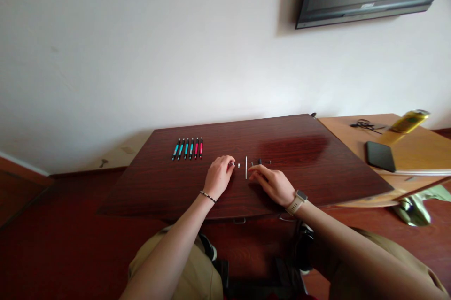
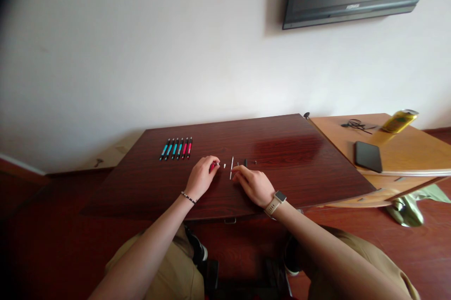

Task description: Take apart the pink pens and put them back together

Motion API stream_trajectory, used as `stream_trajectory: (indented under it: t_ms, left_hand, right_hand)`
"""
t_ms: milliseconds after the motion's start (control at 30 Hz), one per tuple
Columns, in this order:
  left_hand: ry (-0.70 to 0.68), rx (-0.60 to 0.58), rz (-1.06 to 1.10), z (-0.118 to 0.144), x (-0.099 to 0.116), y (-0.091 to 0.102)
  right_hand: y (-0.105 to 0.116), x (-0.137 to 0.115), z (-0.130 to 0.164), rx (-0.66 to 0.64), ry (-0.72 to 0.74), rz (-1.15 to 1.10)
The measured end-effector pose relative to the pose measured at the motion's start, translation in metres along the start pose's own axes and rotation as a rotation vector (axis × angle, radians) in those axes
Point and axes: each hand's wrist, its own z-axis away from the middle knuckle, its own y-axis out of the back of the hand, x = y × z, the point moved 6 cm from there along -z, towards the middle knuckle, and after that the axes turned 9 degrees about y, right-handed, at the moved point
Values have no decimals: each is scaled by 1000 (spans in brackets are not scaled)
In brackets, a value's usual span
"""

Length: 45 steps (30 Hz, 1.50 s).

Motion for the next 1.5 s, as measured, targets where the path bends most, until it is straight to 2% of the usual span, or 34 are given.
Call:
stream_trajectory:
  t_ms: [133,300,400,500,600,767,1067,1333,1500]
  left_hand:
    - [40,19,98,3,1,7]
    - [84,34,323,4,-5,14]
    - [138,22,480,3,-13,13]
    - [213,26,598,3,-20,13]
    - [255,48,637,4,-20,16]
    - [238,86,599,5,-13,25]
    - [258,100,532,5,-16,25]
    - [254,35,658,3,-15,13]
    - [264,15,703,2,-4,7]
  right_hand:
    - [0,-2,-11,11,44,64]
    - [-5,-4,-30,75,135,165]
    - [-15,-2,-42,58,208,294]
    - [-25,6,-51,28,205,411]
    - [-32,14,-57,-10,183,461]
    - [-37,17,-62,-33,169,472]
    - [-37,13,-62,-41,156,420]
    - [-13,3,-41,186,6,23]
    - [-2,0,-30,225,-34,-85]
